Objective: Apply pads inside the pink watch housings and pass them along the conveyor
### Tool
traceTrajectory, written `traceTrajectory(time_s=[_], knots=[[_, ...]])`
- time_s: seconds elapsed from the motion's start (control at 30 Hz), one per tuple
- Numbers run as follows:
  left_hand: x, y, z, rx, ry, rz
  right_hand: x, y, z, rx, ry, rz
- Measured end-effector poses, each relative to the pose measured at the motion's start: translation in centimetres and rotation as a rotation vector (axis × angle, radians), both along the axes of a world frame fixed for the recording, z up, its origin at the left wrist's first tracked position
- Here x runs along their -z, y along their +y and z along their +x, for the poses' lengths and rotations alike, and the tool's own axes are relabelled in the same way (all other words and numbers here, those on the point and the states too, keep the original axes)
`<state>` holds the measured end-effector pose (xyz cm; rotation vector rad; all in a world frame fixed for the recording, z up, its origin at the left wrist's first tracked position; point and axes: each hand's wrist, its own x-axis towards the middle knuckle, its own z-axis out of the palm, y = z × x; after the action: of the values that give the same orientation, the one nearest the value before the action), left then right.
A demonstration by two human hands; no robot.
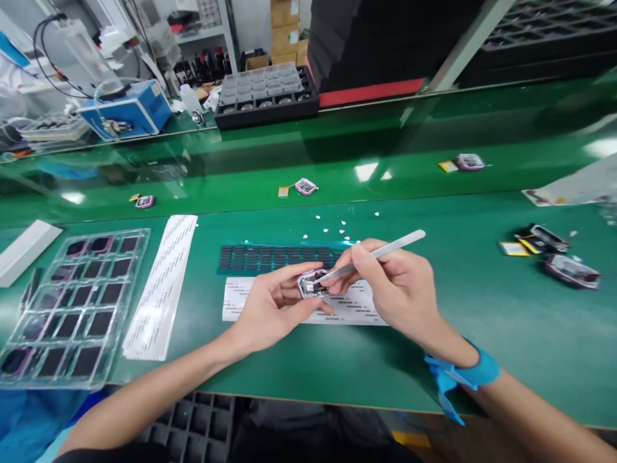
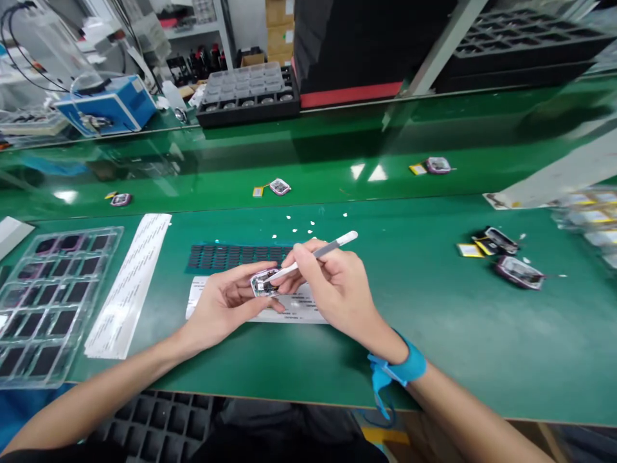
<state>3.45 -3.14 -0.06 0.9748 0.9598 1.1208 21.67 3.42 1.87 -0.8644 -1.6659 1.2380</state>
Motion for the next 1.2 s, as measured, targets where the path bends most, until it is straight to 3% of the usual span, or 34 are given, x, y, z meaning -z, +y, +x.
traceTrajectory(time_s=[0.63, 0.93, 1.1, 1.2], knots=[[-0.5, -0.4, 0.1, 0.008, 0.125, -0.014, -0.5, 0.2, 0.3, -0.031, -0.103, 0.081], [-0.1, -0.4, 0.1, -0.038, 0.099, -0.036, 0.4, -0.2, 0.1, -0.057, -0.115, 0.209], [0.3, -0.3, 0.0, -0.001, 0.203, 0.022, -0.1, 0.6, 2.6, 0.058, -0.028, 0.282], [0.3, -0.3, -0.1, -0.007, 0.343, 0.146, 0.3, 2.4, 5.2, 0.092, -0.149, 0.304]])
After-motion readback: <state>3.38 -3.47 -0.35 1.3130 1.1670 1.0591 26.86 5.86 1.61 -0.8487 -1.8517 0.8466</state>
